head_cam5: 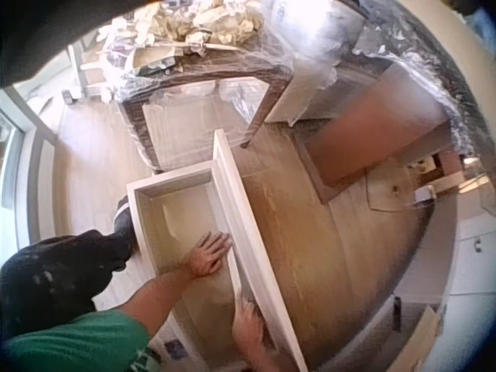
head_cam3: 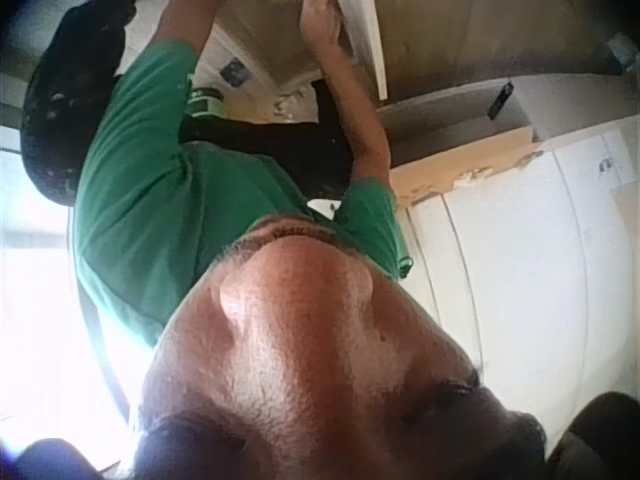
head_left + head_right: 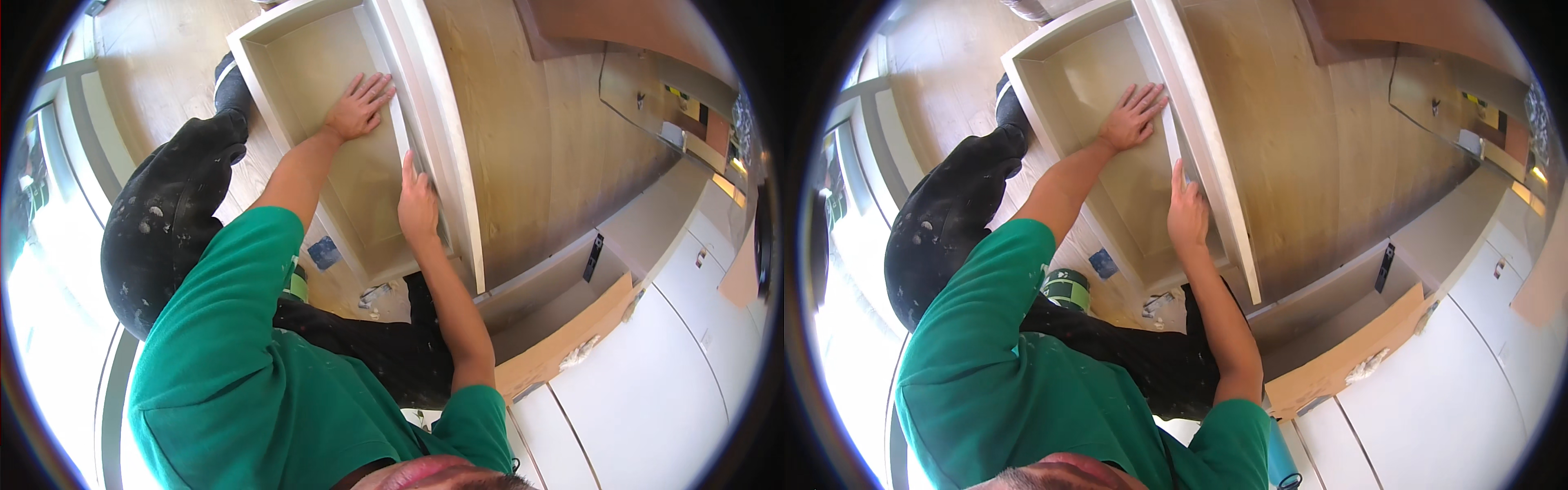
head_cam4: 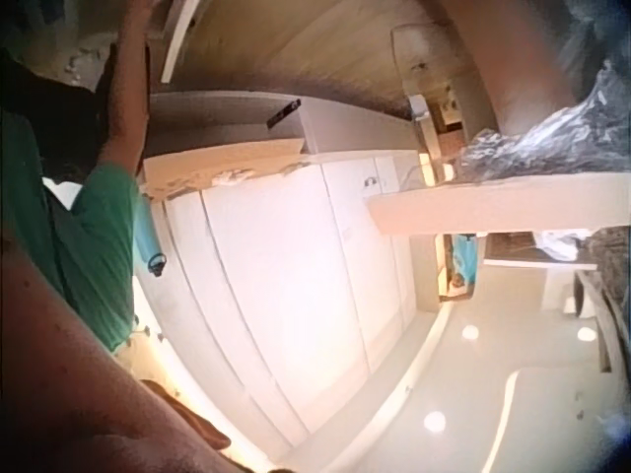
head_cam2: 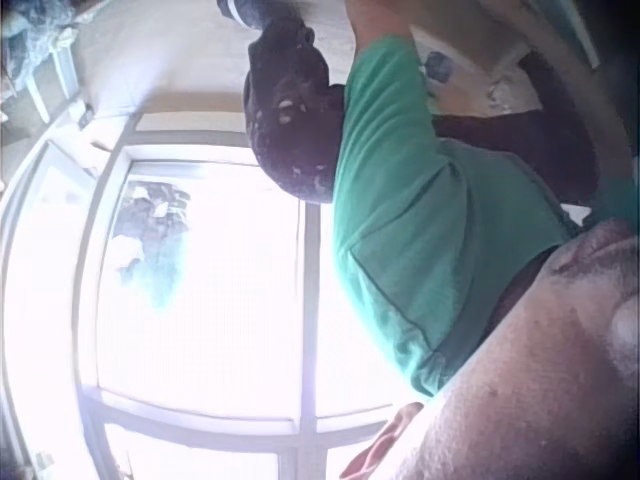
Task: The person applies strips of white tape to the internal edges and corner seams of a white wooden drawer by hand. They tear lengths of tape from a roll and press them firmly into place along the joints.
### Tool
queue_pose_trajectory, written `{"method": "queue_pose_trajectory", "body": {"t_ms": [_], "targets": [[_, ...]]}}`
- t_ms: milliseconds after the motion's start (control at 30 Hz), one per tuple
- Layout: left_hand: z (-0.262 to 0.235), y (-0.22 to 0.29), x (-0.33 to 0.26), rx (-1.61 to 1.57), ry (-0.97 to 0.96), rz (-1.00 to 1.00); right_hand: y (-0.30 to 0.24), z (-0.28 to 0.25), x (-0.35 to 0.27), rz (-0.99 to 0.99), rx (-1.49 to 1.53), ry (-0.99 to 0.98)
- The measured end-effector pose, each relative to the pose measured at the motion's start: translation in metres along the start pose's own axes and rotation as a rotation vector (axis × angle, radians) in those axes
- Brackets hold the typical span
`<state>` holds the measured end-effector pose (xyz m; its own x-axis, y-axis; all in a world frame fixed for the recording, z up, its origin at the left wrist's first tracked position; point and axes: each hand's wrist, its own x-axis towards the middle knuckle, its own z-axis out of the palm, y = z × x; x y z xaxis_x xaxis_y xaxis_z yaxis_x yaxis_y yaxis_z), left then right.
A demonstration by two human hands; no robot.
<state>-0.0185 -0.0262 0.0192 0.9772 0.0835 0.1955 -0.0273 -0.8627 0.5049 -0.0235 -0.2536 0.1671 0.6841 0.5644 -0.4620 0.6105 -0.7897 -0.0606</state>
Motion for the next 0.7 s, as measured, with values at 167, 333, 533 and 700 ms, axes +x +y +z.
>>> {"method": "queue_pose_trajectory", "body": {"t_ms": [167, 333, 533, 700], "targets": [[-0.014, 0.003, 0.002, 0.061, -0.005, 0.008, 0.021, 0.033, -0.032, 0.116, -0.235, -0.204], [-0.018, 0.006, 0.002, 0.084, -0.045, 0.009, 0.028, 0.073, -0.006, 0.206, -0.311, -0.301], [-0.019, 0.003, -0.001, 0.043, -0.039, -0.001, 0.011, 0.073, 0.021, 0.327, -0.369, -0.420], [-0.016, 0.003, -0.002, 0.037, -0.044, -0.006, 0.013, 0.075, 0.025, 0.276, -0.397, -0.465]]}}
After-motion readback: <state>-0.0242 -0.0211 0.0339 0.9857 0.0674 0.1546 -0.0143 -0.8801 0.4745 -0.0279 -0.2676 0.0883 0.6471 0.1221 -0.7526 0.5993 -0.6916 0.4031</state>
